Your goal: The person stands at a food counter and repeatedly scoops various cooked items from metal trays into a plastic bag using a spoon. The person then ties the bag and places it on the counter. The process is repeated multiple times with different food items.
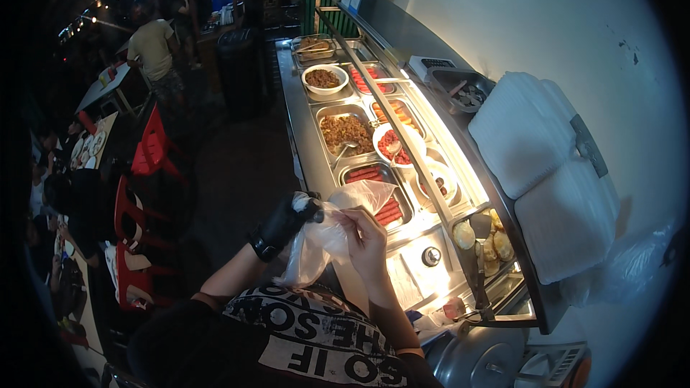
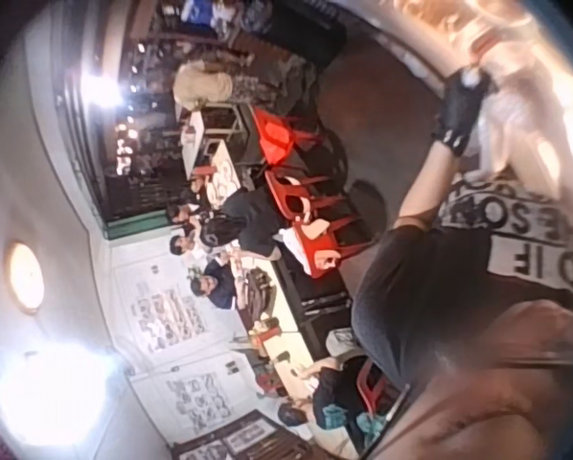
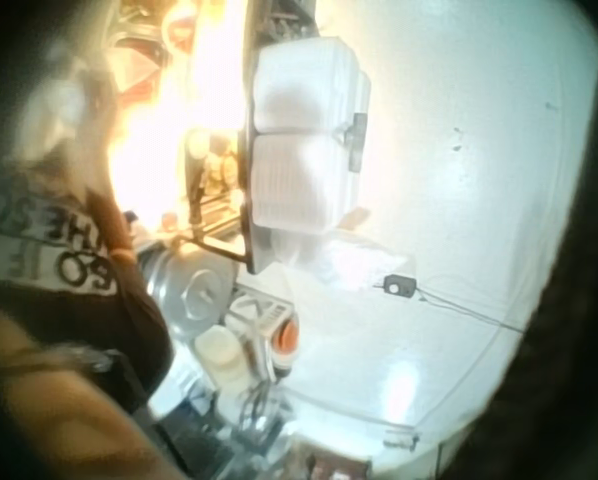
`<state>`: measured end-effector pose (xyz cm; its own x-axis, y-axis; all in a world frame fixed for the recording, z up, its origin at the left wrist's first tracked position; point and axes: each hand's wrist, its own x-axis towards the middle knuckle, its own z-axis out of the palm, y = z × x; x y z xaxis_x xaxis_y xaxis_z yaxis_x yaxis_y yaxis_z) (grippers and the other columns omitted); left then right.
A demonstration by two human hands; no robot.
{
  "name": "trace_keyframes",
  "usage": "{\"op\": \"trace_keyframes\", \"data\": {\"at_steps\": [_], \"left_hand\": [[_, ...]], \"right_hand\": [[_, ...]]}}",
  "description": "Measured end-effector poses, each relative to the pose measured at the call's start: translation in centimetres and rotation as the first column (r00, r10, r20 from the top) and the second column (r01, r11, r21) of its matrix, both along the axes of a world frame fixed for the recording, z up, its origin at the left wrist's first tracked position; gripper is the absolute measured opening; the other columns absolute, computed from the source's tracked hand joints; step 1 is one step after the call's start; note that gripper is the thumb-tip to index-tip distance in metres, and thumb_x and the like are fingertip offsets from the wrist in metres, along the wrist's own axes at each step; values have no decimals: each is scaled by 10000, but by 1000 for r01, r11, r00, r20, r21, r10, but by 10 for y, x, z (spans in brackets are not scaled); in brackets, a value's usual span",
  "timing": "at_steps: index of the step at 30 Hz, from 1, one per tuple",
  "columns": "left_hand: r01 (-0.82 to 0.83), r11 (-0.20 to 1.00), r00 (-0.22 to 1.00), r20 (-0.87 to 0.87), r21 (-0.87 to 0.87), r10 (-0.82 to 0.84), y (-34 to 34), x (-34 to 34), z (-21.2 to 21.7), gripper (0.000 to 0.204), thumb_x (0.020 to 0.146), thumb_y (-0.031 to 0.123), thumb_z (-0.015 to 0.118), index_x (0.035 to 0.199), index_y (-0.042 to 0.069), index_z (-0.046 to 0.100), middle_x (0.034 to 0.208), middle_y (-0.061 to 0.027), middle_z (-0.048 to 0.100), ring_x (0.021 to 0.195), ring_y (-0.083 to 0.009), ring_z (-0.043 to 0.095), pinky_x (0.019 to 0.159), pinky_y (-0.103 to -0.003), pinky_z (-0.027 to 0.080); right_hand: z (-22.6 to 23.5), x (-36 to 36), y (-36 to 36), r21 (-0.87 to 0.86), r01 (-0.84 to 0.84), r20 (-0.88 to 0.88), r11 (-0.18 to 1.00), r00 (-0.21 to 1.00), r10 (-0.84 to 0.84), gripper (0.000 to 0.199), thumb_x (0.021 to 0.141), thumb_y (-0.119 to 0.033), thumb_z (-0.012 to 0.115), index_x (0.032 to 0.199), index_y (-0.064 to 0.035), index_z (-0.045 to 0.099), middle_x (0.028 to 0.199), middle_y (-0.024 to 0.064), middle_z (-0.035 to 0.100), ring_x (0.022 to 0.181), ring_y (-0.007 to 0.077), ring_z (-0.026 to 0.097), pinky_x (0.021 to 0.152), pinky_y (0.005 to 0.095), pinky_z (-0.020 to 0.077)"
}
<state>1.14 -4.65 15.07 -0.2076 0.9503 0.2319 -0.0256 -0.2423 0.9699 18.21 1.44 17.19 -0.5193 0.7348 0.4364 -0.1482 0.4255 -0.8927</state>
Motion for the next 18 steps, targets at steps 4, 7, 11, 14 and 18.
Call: {"op": "trace_keyframes", "data": {"at_steps": [4, 7, 11, 14, 18], "left_hand": [[26, 998, 988, 153, -51, -17, -3, 4, -14, 174, 928, 189, 556, 895, 25, 604, 787, -20, 591, 696, -88, 529, 633, -247, 441], [-8, 985, 957, 283, -173, 58, 1, 9, -13, 195, 932, 224, 551, 911, 33, 585, 794, -35, 594, 699, -102, 555, 639, -268, 472], [257, 966, 426, 893, 34, -145, 6, -3, -22, 360, 932, 419, 507, 997, 75, 586, 868, -50, 619, 762, -142, 611, 724, -286, 525], [286, 932, 395, 859, 222, -326, 23, -11, -66, 317, 923, 348, 551, 1061, 65, 582, 925, -43, 630, 835, -140, 616, 773, -290, 515], [299, 954, 721, 658, -11, -219, 53, -19, -122, 451, 893, 226, 617, 1277, 53, 454, 1004, -55, 627, 940, -142, 607, 849, -287, 488]], "right_hand": [[-2, 3, 7, -105, -363, -254, 926, 910, 328, 160, 924, -99, 531, 827, 26, 556, 812, 124, 612, 694, 190, 594, 775, 271, 478], [-8, 13, 6, -283, -533, -391, 797, 823, 412, 130, 912, -147, 542, 942, -23, 518, 727, 117, 578, 607, 187, 568, 771, 324, 491], [-18, 16, 41, -421, -510, -741, 750, 670, 39, 331, 865, -52, 545, 1190, -90, 496, 719, 57, 561, 549, 160, 525, 845, 354, 499], [-30, 23, 83, -542, -605, -776, 584, 626, -71, 361, 872, -74, 519, 1232, -61, 516, 975, 91, 620, 844, 168, 602, 880, 399, 501], [-94, 25, 132, -645, -512, -440, 567, 856, 271, 370, 902, -136, 501, 1258, -38, 517, 1124, 84, 601, 985, 202, 597, 895, 363, 496]]}}
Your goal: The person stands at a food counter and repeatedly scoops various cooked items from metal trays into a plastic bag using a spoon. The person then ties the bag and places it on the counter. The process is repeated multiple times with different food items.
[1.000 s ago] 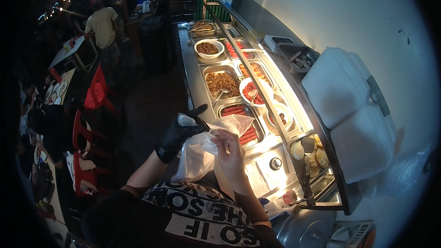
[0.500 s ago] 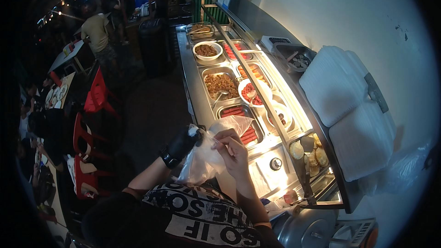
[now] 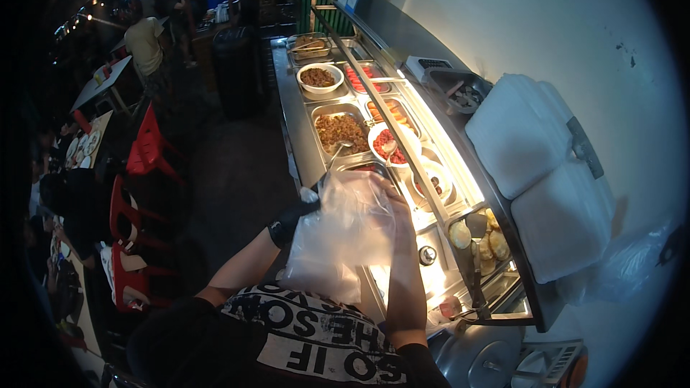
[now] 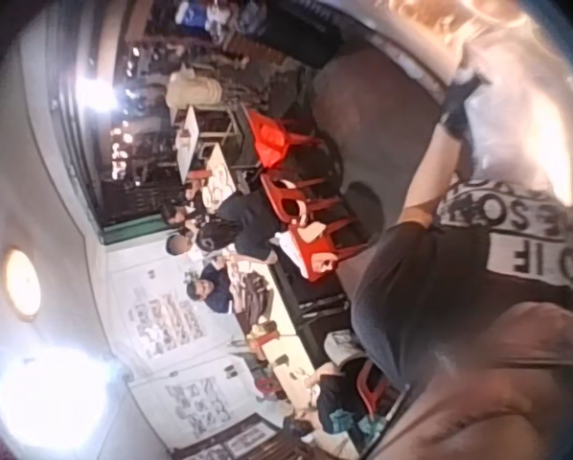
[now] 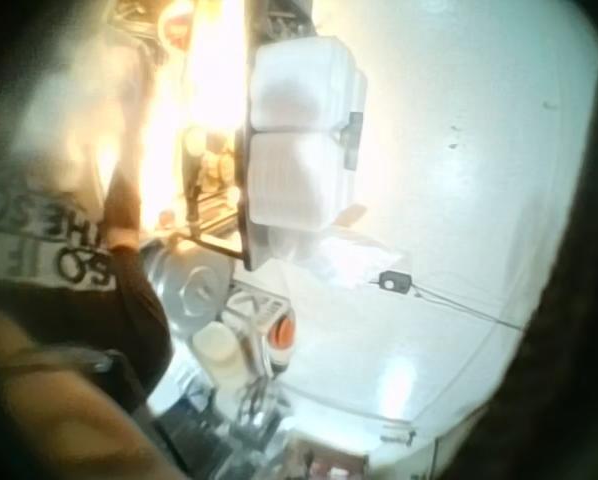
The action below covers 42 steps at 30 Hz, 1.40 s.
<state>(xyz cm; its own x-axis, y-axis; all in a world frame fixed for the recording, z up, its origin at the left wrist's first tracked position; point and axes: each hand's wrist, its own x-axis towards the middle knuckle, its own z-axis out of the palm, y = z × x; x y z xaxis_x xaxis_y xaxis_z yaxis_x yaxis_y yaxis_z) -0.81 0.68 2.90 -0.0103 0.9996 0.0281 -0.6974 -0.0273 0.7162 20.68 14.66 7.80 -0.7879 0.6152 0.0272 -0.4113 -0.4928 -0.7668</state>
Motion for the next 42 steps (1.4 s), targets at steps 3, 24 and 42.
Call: {"op": "trace_keyframes", "data": {"at_steps": [3, 24, 42], "left_hand": [[180, 970, 944, -307, 160, -125, 11, -8, -35, 666, 854, 151, 667, 1407, 65, 307, 1117, -103, 601, 1051, -175, 591, 918, -303, 465], [-152, 984, 851, -495, 90, 177, -54, -60, 111, 554, 757, -58, 663, 1279, -52, 475, 975, -119, 660, 952, -165, 619, 830, -256, 515], [-265, 956, 864, -409, 124, 293, -60, 26, 135, 96, 846, 89, 649, 859, -5, 661, 875, -65, 660, 796, -102, 602, 712, -241, 483]], "right_hand": [[-94, 13, 29, -235, 23, 170, 972, 985, 18, 419, 939, -258, 466, 1289, -27, 479, 1231, 106, 560, 1092, 222, 568, 918, 358, 489], [61, -14, -75, 655, 546, 22, 522, 677, -736, 200, 834, -28, 611, 1032, -9, 589, 928, 72, 611, 793, 135, 568, 738, 248, 458], [105, -18, -142, 807, 127, 234, 577, 828, -510, 134, 870, 60, 557, 997, 32, 590, 914, 100, 626, 862, 190, 647, 753, 274, 506]]}}
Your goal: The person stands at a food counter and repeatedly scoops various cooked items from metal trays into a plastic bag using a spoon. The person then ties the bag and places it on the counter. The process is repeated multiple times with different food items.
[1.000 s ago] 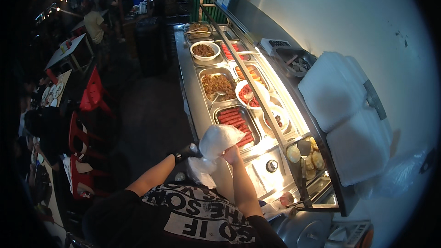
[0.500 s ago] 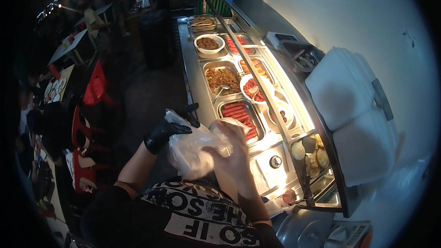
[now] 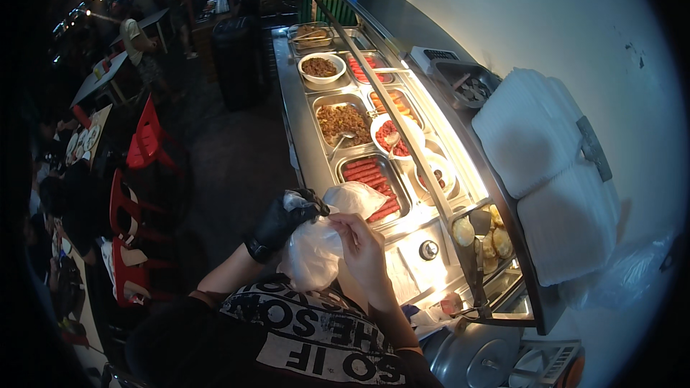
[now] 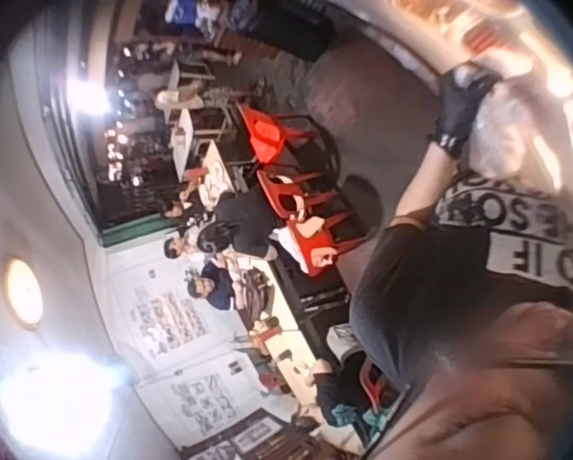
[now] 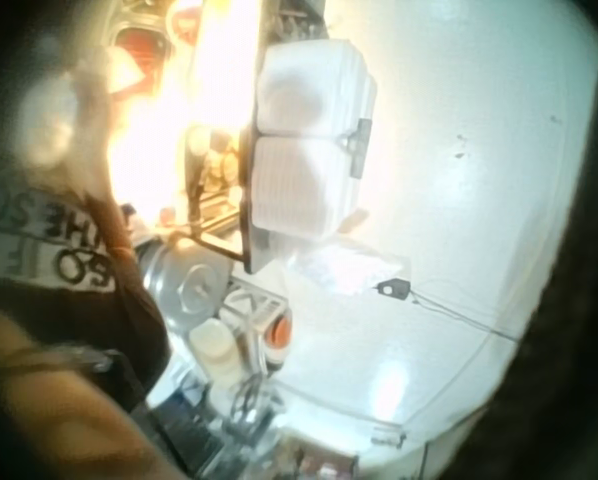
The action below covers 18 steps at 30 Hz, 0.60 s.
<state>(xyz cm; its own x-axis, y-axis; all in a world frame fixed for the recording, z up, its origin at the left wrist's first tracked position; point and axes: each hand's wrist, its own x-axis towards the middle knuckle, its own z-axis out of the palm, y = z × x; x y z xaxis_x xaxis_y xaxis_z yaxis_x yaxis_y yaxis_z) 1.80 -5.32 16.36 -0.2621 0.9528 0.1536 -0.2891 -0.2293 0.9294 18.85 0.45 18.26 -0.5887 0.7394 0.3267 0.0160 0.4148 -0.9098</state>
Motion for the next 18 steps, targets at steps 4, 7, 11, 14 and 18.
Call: {"op": "trace_keyframes", "data": {"at_steps": [4, 7, 11, 14, 18], "left_hand": [[-45, 991, 995, -89, -127, 34, -1, 4, -10, 189, 875, 193, 638, 821, 12, 646, 764, -21, 637, 703, -63, 553, 625, -233, 445], [-6, 979, 990, -140, -204, -23, 2, 3, -22, 250, 903, 246, 609, 811, 16, 640, 731, -14, 627, 667, -57, 539, 594, -237, 440], [-94, 972, 988, 98, -215, 118, 5, 13, -35, 296, 941, 317, 533, 858, 50, 629, 740, -4, 604, 668, -64, 546, 596, -239, 449], [88, 988, 859, 511, -130, -9, 30, -14, -123, 315, 956, 354, 488, 930, 66, 615, 800, 3, 610, 730, -76, 567, 667, -242, 469], [181, 979, 815, 571, -90, -98, 41, -14, -110, 347, 955, 364, 491, 1126, 79, 594, 1005, -14, 634, 924, -94, 588, 815, -260, 488]], "right_hand": [[-3, 3, 10, -88, -191, -164, 978, 971, 175, 60, 896, -3, 540, 917, 21, 591, 807, 83, 579, 784, 183, 601, 784, 283, 488], [-5, 6, 17, -266, -367, -333, 891, 903, 272, 288, 939, -240, 532, 763, -12, 534, 732, 69, 517, 671, 173, 533, 793, 302, 470], [-24, 14, 27, -534, -550, -599, 642, 782, 172, 353, 952, -370, 481, 773, -65, 483, 649, 36, 484, 623, 170, 522, 842, 348, 471], [-40, 9, 56, -766, -278, -562, 580, 728, -393, 271, 961, -350, 462, 902, -89, 506, 606, -15, 440, 554, 138, 466, 829, 360, 480], [-68, 29, 98, -606, -569, -753, 555, 635, -171, 286, 963, -261, 473, 1142, -55, 558, 847, 51, 601, 782, 177, 589, 876, 362, 476]]}}
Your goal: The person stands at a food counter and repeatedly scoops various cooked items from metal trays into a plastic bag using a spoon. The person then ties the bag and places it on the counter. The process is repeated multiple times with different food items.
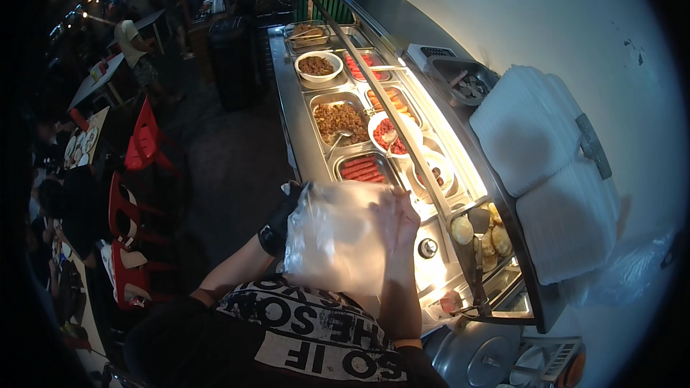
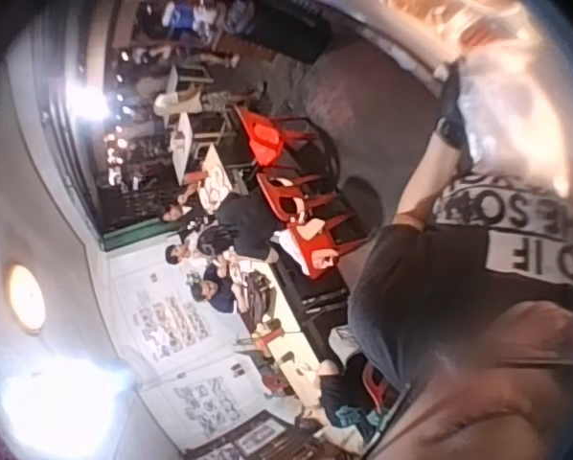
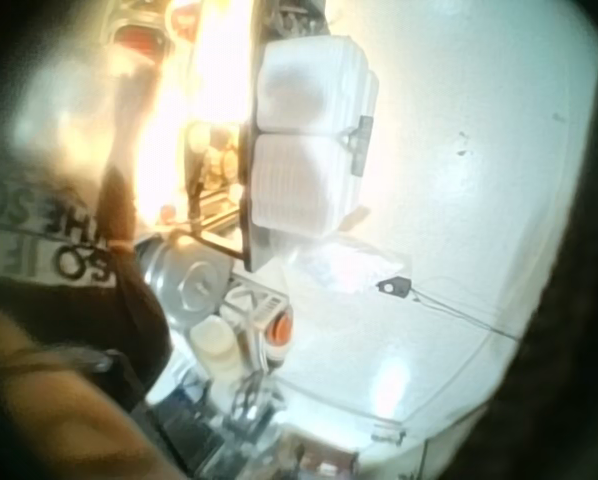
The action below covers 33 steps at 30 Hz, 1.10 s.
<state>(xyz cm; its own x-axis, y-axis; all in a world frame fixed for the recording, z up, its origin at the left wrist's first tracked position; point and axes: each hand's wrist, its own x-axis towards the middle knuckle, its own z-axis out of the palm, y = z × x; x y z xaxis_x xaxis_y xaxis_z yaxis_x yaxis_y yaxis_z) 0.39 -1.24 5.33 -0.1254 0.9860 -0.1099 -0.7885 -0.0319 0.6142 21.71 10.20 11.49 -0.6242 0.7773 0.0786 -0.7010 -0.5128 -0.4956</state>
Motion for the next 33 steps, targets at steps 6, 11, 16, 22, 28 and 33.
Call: {"op": "trace_keyframes", "data": {"at_steps": [6, 11, 16, 22, 28, 33], "left_hand": [[254, 956, 823, -551, 144, -136, 23, -26, -75, 566, 853, 172, 662, 1343, 55, 404, 1157, -71, 586, 1020, -161, 585, 911, -301, 472], [283, 958, 821, -525, 34, -224, 25, -30, -123, 721, 791, 94, 722, 1397, 66, 332, 1126, -84, 602, 983, -139, 584, 884, -288, 471], [257, 966, 835, -496, -32, -239, 19, -30, -103, 720, 762, 75, 745, 1374, 67, 366, 1117, -86, 605, 979, -130, 579, 857, -280, 484], [150, 946, 788, -542, -288, -290, 2, -36, -179, 731, 715, 90, 791, 1327, 35, 396, 1214, -79, 556, 1026, -163, 567, 894, -321, 479], [-181, 982, 781, -614, -46, 115, 0, -55, -185, 420, 763, -49, 689, 1161, -30, 558, 1139, -109, 616, 868, -128, 604, 776, -283, 526], [141, 990, 861, -492, -7, -126, -37, -42, 16, 527, 781, -16, 674, 1272, -42, 484, 1163, -156, 607, 972, -131, 599, 842, -284, 504]], "right_hand": [[-112, -10, 35, 290, -183, 513, 939, 858, 8, 397, 920, -170, 532, 1277, -4, 483, 1177, 116, 566, 1049, 191, 561, 907, 346, 478], [-155, -37, 29, 168, -179, 478, 969, 875, 78, 454, 942, -309, 447, 1307, -40, 445, 1247, 135, 543, 1097, 258, 559, 886, 400, 492], [-215, -31, 48, -216, -358, 406, 909, 813, 417, 483, 964, -405, 356, 1322, -87, 418, 1261, 124, 536, 1103, 291, 560, 798, 447, 530], [-217, -32, 35, -283, -298, 366, 912, 845, 390, 411, 959, -309, 360, 1304, -98, 437, 1237, 86, 544, 1019, 246, 573, 675, 449, 539], [-247, -3, 26, 204, 434, 813, 878, 424, -399, 180, 945, -183, 483, 1069, -59, 522, 845, 36, 542, 680, 126, 527, 578, 262, 472], [-41, -24, -57, 760, 217, 405, 613, 579, -707, 203, 910, -93, 551, 1081, 17, 551, 901, 65, 557, 771, 121, 540, 718, 248, 454]]}}
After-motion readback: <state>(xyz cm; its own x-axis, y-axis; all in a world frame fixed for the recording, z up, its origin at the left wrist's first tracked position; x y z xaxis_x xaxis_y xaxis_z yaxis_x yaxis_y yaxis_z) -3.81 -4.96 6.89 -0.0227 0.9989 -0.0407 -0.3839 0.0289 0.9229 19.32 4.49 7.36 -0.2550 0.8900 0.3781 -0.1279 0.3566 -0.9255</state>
